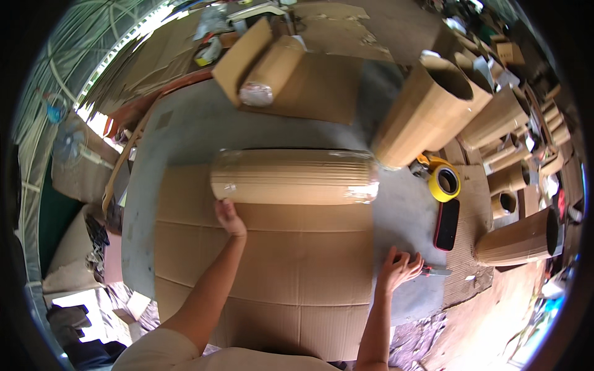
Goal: The person cuts a large sheet of cardboard with a utility knife, folds it into a box shape, and secures the edges with a tape dispenser. The finished box is placed on the table among other cardboard items.
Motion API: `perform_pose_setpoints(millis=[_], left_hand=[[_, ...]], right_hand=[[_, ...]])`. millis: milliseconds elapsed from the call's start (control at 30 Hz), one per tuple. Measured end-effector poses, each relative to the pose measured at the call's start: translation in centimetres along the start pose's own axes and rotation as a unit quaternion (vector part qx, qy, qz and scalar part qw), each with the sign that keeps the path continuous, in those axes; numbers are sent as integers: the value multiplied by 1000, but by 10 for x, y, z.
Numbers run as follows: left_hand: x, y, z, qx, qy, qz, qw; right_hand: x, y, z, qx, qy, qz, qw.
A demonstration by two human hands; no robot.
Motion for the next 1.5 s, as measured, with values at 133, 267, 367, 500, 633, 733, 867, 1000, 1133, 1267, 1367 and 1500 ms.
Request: perform_pose_setpoints(millis=[133,267,367,500,633,733,867,1000,1133,1267,1367,1500], left_hand=[[-4,-1,3,61,42,59,996],[7,7,1,82,-80,95,989],[41,40,8,77,33,143,986],[52,104,5,-125,294,279,906],[23,147,29,-190,399,336,832],[-10,169,37,-170,466,415,762],[-47,170,62,-90,467,539,695],[-64,172,68,-44,464,580,667],[-57,170,66,-18,431,546,718],[-44,173,98,64,376,513,769],[-55,173,67,32,398,541,740],[-54,173,68,85,394,558,725]], right_hand=[[6,-26,-3,-25,173,40,984],[38,-58,-4,51,101,-39,993],[52,-80,-50,-39,-102,-30,994],[41,-87,-88,-162,-126,153,967],[80,-127,-65,-83,10,-64,994],[105,-182,80,-87,156,35,983],[80,-227,206,-115,382,260,880],[65,-261,241,-79,290,344,889],[66,-261,254,6,223,341,913],[52,-271,256,-153,292,502,800],[49,-281,297,-263,430,571,648],[49,-262,360,-258,477,535,648]])
Point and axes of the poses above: each hand's wrist, its own y-axis towards the middle knuckle, its own x-axis out of the back of the hand, z = x × y, the point moved 10 cm from there along y, towards the middle knuckle
